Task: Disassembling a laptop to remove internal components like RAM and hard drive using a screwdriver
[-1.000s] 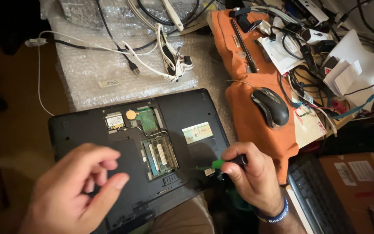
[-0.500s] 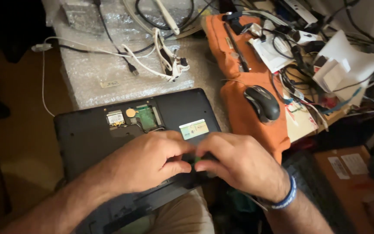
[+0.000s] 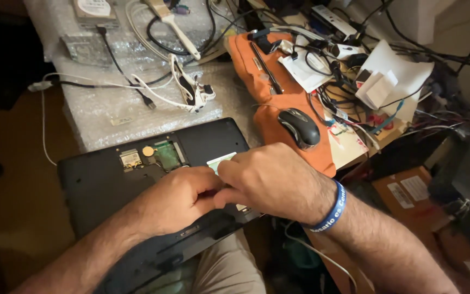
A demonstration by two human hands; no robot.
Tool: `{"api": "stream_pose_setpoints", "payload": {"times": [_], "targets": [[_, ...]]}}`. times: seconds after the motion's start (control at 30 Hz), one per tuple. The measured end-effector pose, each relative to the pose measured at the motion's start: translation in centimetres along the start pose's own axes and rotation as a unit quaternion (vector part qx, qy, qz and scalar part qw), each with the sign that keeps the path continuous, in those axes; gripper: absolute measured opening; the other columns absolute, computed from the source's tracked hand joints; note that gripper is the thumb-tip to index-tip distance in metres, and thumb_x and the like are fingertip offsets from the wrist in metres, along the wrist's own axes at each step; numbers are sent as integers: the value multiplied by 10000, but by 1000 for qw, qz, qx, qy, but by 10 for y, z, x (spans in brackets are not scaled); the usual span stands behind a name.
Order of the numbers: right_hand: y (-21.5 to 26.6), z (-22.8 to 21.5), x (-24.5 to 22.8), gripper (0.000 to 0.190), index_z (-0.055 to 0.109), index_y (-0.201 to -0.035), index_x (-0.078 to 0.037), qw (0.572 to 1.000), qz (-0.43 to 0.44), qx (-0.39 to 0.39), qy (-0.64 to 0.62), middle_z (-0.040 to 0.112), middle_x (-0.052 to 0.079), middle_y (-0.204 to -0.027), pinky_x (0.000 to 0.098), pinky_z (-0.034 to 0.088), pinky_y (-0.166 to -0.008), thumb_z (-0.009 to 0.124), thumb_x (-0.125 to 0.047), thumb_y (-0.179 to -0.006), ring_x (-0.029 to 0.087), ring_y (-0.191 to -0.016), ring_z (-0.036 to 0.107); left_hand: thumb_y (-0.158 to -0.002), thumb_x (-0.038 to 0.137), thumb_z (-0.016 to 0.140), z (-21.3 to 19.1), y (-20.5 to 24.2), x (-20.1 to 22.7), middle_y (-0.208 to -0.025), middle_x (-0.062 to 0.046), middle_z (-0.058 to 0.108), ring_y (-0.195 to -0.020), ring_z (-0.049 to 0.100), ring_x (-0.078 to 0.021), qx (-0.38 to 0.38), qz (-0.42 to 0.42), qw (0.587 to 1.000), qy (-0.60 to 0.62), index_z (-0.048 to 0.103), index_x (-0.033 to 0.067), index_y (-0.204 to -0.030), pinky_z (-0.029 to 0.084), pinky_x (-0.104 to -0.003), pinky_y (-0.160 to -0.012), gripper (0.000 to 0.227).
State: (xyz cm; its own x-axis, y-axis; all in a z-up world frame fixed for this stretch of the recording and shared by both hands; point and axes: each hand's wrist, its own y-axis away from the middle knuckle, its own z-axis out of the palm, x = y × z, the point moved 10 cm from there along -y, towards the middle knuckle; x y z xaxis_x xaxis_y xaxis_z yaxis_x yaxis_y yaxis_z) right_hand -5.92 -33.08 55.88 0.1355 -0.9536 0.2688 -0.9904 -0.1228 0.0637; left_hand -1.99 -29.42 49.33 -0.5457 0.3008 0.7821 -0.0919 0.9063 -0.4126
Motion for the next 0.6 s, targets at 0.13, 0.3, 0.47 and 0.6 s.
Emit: {"api": "stream_pose_setpoints", "payload": {"times": [0.13,0.3,0.47,0.6], "targets": [[1,-3,-10,433,530,-905,-163,998,-46,-2,-46,654,5,-769,477,461,-451,619,-582,-969,298,-667,679,-973,418,629,-2,2,-2,-765,-37,695,-712,671,-211,-16,-45,999,-13,680,104,-821,475,-384,-627,353],[4,-9,-15,321,526,-917,-159,997,-65,18,-42,619,16,-798,473,453,-464,602,-457,-1010,290,-673,665,-980,284,635,0,4,-3,-809,-57,690,-771,675,-242,6,21,1000,-3,660,82,-849,487,-383,-669,243],[5,-16,-20,241,544,-945,-161,994,-83,28,-66,570,24,-835,459,465,-491,626,-377,-1013,280,-687,625,-888,184,675,6,5,-12,-809,-81,665,-779,669,-293,0,17,999,-31,664,84,-854,498,-422,-690,107],[6,-15,-23,169,577,-1008,-168,993,-81,3,-92,570,39,-862,489,465,-487,639,-323,-985,307,-711,633,-861,219,643,7,5,-9,-854,-102,693,-821,675,-310,-19,-6,999,-36,693,90,-891,494,-433,-726,142]]}}
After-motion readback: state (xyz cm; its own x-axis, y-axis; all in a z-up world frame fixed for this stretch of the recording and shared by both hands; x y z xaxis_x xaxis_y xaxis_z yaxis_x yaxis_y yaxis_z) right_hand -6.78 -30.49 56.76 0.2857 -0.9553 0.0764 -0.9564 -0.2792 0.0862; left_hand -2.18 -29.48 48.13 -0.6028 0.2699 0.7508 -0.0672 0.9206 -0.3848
